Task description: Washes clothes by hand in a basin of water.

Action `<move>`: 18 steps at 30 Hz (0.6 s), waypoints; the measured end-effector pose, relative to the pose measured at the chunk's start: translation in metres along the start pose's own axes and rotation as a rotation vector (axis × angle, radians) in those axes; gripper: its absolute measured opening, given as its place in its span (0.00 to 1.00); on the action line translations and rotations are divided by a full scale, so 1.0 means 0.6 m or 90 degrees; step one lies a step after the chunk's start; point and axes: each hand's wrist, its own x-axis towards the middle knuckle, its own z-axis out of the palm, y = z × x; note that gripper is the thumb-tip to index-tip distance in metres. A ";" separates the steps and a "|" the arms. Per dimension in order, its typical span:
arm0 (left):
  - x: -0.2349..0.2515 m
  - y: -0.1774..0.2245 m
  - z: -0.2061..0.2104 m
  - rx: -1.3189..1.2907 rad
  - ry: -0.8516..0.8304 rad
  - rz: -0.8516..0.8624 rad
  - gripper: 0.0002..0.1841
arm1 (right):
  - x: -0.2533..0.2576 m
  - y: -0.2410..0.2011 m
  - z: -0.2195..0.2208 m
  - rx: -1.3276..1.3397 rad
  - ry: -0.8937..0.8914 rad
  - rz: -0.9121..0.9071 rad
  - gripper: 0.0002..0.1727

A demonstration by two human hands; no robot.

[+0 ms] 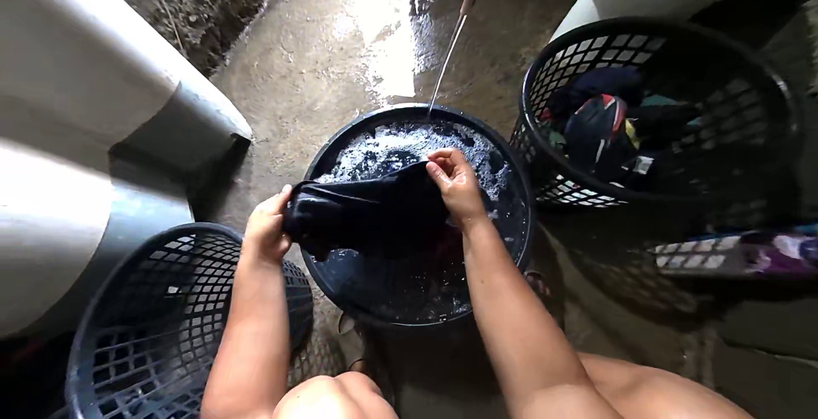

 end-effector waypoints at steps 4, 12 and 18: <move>0.053 -0.067 -0.005 0.508 -0.037 0.034 0.26 | -0.026 0.014 0.052 -0.222 -0.104 0.077 0.18; 0.057 -0.175 0.051 0.862 -0.404 0.012 0.24 | -0.106 0.069 0.138 -0.482 -0.459 0.426 0.36; 0.018 -0.204 0.087 1.000 -0.559 -0.078 0.24 | -0.129 0.084 0.119 -0.583 -0.536 0.502 0.32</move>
